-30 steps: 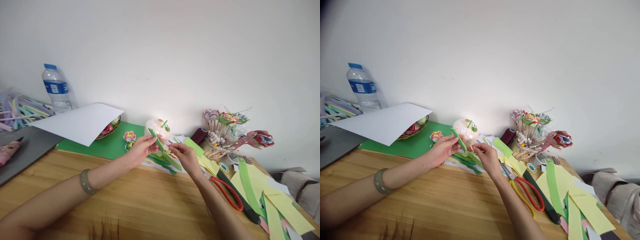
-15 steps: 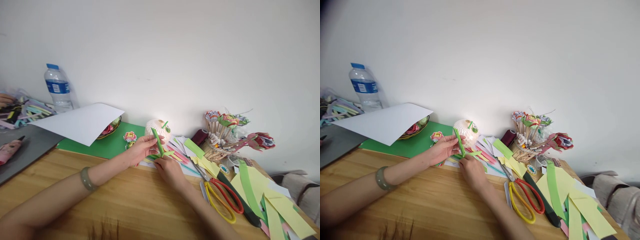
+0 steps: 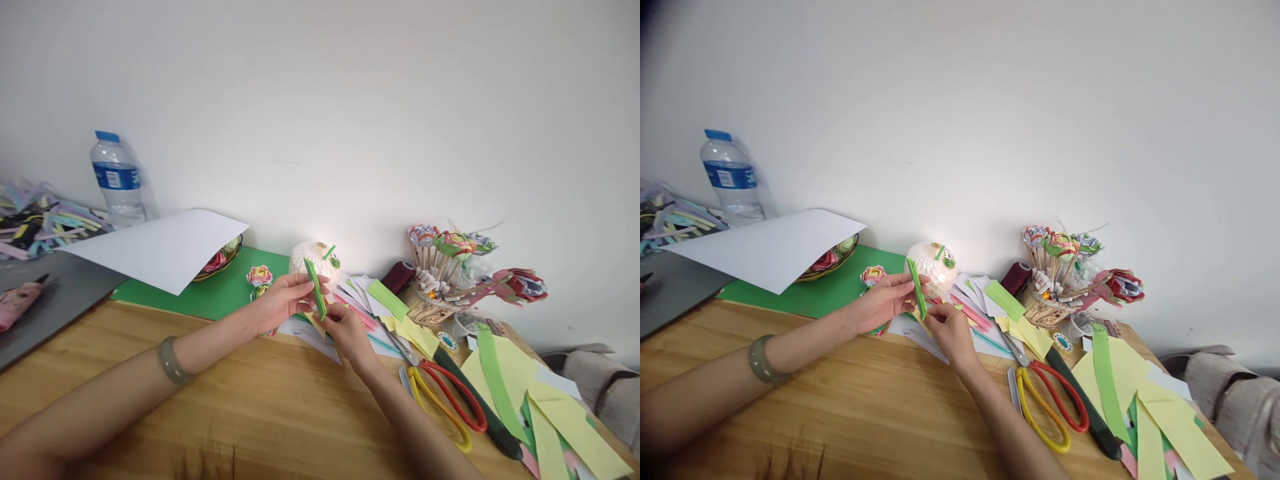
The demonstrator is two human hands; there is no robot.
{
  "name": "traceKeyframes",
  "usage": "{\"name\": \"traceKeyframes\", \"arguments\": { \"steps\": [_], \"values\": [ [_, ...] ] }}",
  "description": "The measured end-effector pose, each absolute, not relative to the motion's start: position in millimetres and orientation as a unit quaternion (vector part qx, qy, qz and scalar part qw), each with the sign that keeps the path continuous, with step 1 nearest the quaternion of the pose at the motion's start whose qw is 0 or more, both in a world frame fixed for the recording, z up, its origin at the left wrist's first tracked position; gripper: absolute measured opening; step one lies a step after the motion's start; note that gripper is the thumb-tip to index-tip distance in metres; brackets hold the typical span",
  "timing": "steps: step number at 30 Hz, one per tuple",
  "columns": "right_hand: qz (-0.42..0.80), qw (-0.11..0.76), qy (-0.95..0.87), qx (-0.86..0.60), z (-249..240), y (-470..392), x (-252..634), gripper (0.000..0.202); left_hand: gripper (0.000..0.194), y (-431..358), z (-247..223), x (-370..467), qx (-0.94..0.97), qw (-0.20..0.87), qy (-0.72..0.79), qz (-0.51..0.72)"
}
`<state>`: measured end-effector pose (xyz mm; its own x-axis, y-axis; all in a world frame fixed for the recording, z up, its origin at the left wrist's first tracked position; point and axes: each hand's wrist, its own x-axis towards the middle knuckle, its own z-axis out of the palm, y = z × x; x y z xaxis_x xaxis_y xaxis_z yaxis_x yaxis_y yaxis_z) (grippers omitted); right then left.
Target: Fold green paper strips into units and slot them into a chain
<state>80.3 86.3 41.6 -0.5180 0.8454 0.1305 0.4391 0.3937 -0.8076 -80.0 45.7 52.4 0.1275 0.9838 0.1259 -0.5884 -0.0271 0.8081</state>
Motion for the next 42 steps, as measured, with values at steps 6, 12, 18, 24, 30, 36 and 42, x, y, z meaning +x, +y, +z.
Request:
{"name": "traceKeyframes", "arguments": {
  "steps": [6,12,18,24,30,36,42],
  "values": [
    [0.425,0.372,-0.713,-0.415,62.1,92.6,90.1,0.028,0.032,40.8,59.7,-74.0,0.389,0.615,0.287,0.623],
    [0.375,0.461,-0.695,-0.403,76.9,85.9,96.7,0.024,0.029,44.8,51.3,-72.7,0.362,0.587,0.33,0.645],
    [0.21,0.447,-0.8,-0.34,79.2,67.5,92.7,0.017,0.021,44.6,43.4,-67.0,0.358,0.602,0.308,0.644],
    [0.165,0.45,-0.818,-0.318,74.9,66.6,92.9,0.013,0.023,40.0,47.2,-62.4,0.346,0.618,0.299,0.639],
    [0.117,0.484,-0.808,-0.316,74.1,68.4,95.0,0.012,0.023,38.6,48.9,-61.9,0.337,0.609,0.303,0.651],
    [0.096,0.45,-0.835,-0.301,70.5,68.2,94.6,0.013,0.023,36.6,52.3,-59.6,0.355,0.603,0.303,0.647],
    [0.126,0.439,-0.842,-0.288,71.2,66.9,94.1,0.014,0.022,36.2,53.7,-59.0,0.367,0.599,0.3,0.646]
  ]
}}
